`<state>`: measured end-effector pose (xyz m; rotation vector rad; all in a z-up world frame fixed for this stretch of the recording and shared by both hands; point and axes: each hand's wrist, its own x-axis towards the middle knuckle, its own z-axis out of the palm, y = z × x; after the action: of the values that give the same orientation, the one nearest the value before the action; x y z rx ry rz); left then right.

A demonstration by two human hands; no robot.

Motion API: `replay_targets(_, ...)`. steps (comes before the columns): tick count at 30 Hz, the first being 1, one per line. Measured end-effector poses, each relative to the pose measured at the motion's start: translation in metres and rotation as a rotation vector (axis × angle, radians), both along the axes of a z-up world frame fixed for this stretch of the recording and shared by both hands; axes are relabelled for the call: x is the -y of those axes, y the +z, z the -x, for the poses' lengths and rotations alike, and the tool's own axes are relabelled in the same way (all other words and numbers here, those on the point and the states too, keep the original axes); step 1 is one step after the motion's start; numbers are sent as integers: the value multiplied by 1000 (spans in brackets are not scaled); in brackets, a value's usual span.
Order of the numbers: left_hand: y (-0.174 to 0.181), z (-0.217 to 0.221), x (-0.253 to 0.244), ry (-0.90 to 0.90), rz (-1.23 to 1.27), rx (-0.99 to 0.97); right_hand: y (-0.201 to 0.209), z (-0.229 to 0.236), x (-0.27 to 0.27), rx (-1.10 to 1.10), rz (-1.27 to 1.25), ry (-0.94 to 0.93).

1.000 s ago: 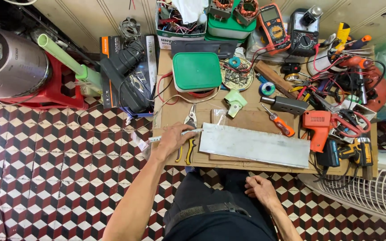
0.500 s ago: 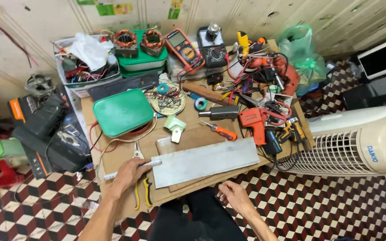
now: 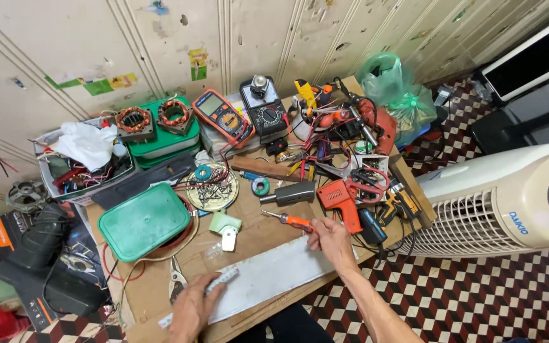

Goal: Measuring and marking dimensions on a piece of sheet metal for repair or fabrication.

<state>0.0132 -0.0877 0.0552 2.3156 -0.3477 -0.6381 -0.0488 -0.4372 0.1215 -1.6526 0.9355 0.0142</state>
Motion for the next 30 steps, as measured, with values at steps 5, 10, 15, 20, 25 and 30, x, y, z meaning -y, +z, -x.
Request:
replay_targets(5, 15, 12, 78, -45, 77, -80, -6, -47, 30, -86, 131, 11)
replay_targets(10, -8, 18, 121, -102, 63, -164, -32, -114, 68, 11, 658, 225)
replay_targets(15, -23, 10, 138, -55, 53, -222, -72, -158, 83, 22, 724, 554)
replay_targets(20, -29, -4, 148, 11, 104, -214, -99, -197, 80, 118, 698, 627)
replay_targets(25, -66, 5, 146, 109, 65, -247, -34, -244, 59, -395, 570, 782)
replay_targets(30, -112, 25, 137, 159, 93, -281, -150, -267, 67, -276, 795, 1020)
